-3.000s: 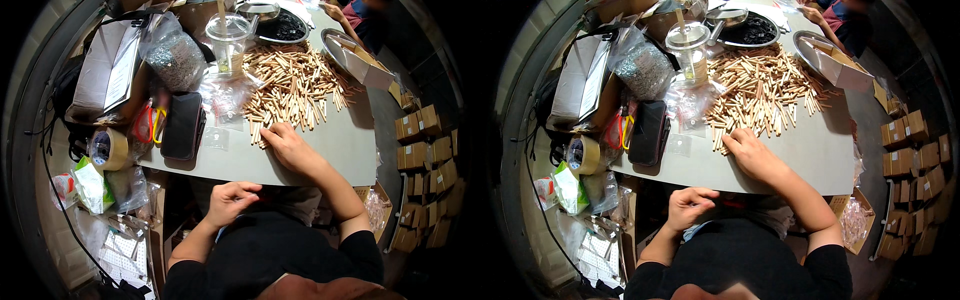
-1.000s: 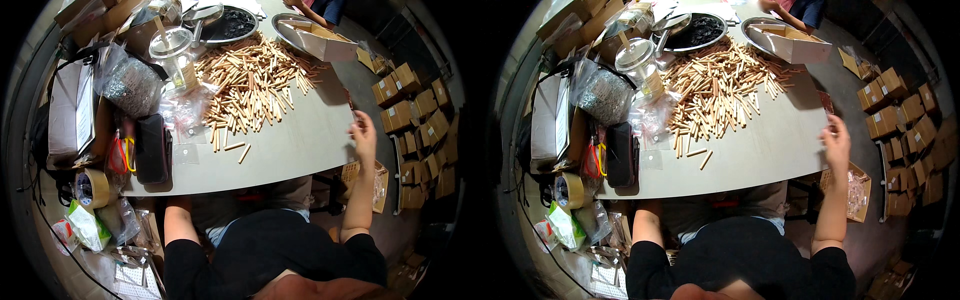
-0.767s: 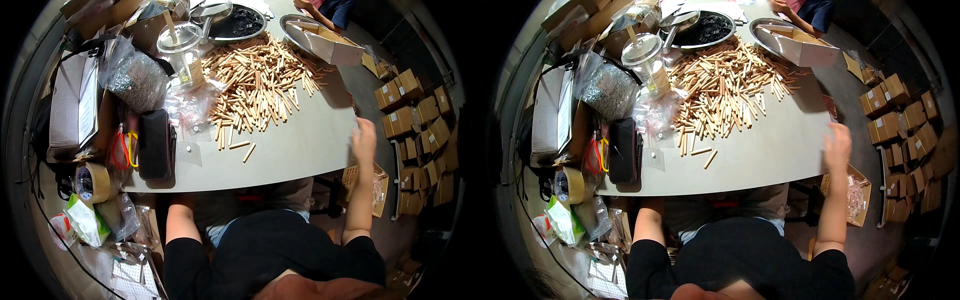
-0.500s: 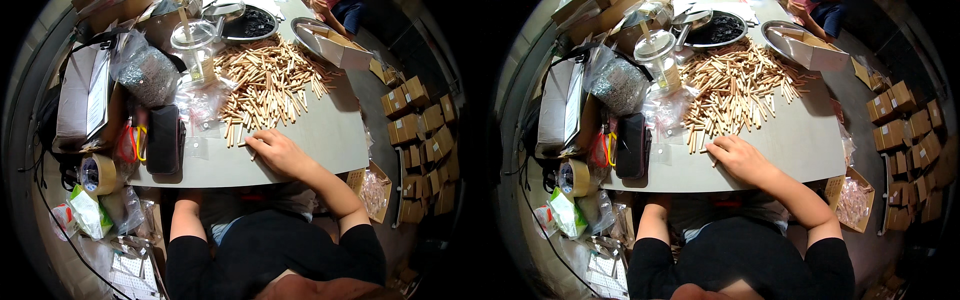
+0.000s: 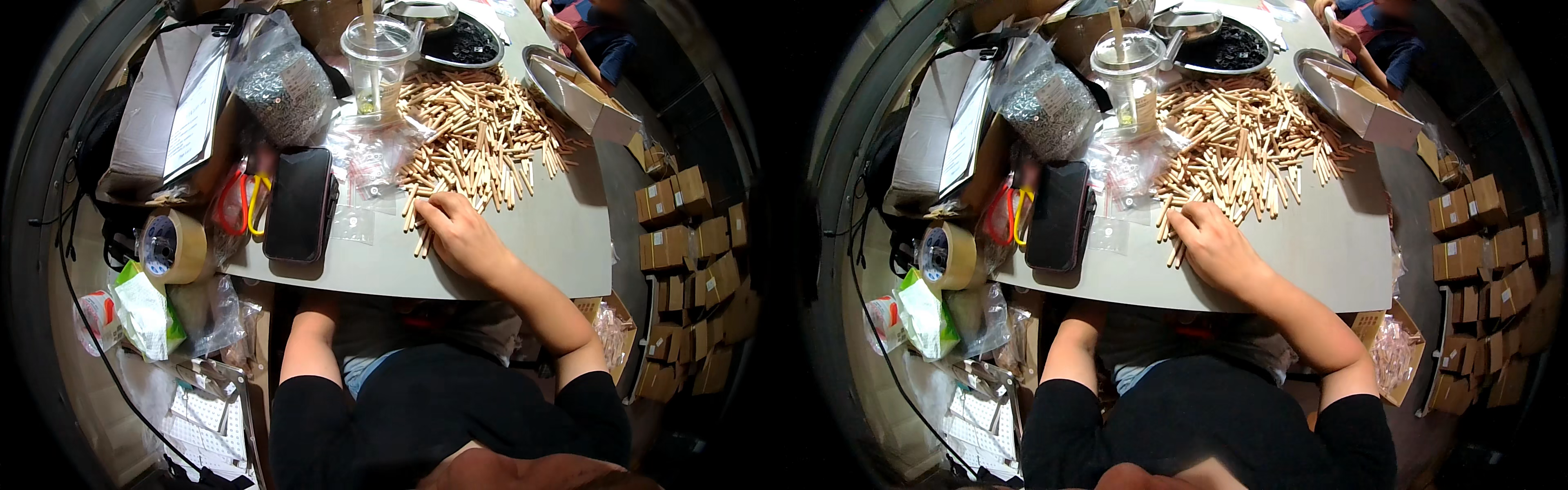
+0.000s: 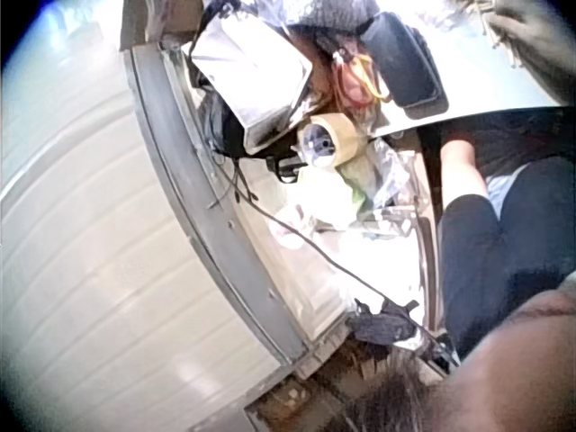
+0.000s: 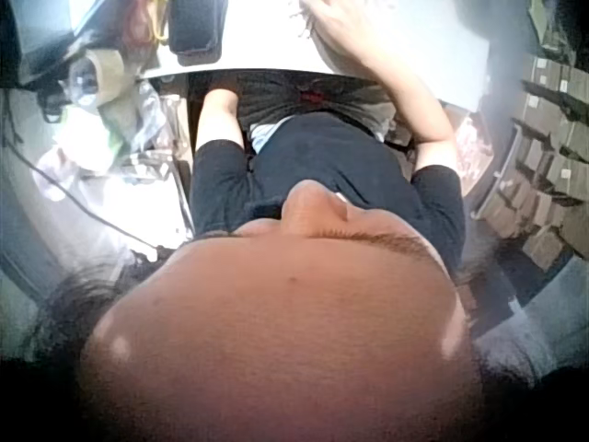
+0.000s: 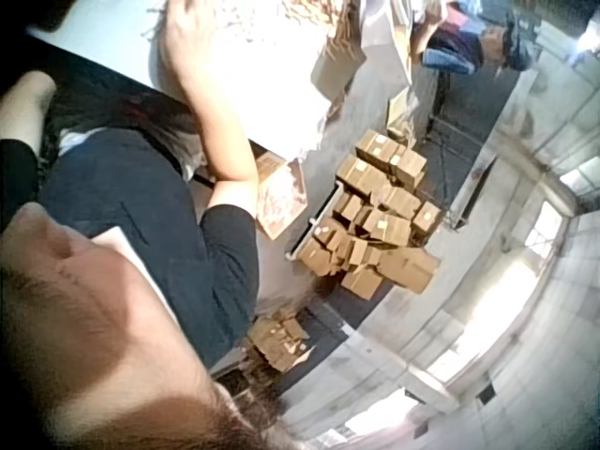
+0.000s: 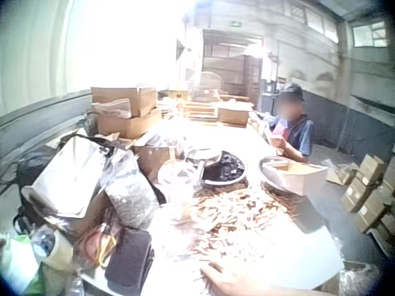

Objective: The person repeatedly picks up small wooden sticks from a large pile on a table and places them into small clear plastic bags. The person handles the sticks one by one or in small groups, filling the bags and setting them aside on the table.

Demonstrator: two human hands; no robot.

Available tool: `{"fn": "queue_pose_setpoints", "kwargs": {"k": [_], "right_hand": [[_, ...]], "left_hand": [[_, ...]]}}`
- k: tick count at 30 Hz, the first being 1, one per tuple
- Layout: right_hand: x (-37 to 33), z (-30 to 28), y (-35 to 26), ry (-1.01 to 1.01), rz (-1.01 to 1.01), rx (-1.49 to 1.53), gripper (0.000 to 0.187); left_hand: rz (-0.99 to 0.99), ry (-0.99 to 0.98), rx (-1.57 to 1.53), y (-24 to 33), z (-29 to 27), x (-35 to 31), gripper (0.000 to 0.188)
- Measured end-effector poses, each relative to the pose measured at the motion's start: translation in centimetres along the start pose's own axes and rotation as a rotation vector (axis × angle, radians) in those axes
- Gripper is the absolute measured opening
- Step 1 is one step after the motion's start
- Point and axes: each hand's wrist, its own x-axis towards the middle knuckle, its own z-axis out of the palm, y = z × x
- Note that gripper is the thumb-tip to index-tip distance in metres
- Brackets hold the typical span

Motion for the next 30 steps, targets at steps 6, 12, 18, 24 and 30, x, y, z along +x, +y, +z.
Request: {"fn": "queue_pose_setpoints", "kwargs": {"k": [6,12,18,24,30], "right_hand": [[0.4,0.1,0.1,0.003,-0.043,0.123,0.040],[-0.1,-0.6,-0.4,-0.040,-0.090,0.254,0.040],[-0.9,-0.7,-0.3,-0.065,-0.089,0.281,0.043],[-2.2,-1.6,-1.3,-0.155,-0.101,0.363,0.039],[-4.4,-2.4,-2.8,-0.200,-0.120,0.451,0.039]], "left_hand": [[0.012,-0.001,-0.006,0.2,0.1,0.2,0.056],[0.074,-0.025,-0.061,1.1,-0.1,-0.9,0.057],[0.542,-0.359,-0.769,8.4,-1.6,-9.5,0.057],[0.148,-0.865,-1.820,12.4,-4.6,-16.0,0.023],[0.260,-0.978,-1.997,13.2,-6.2,-17.2,0.022]]}}
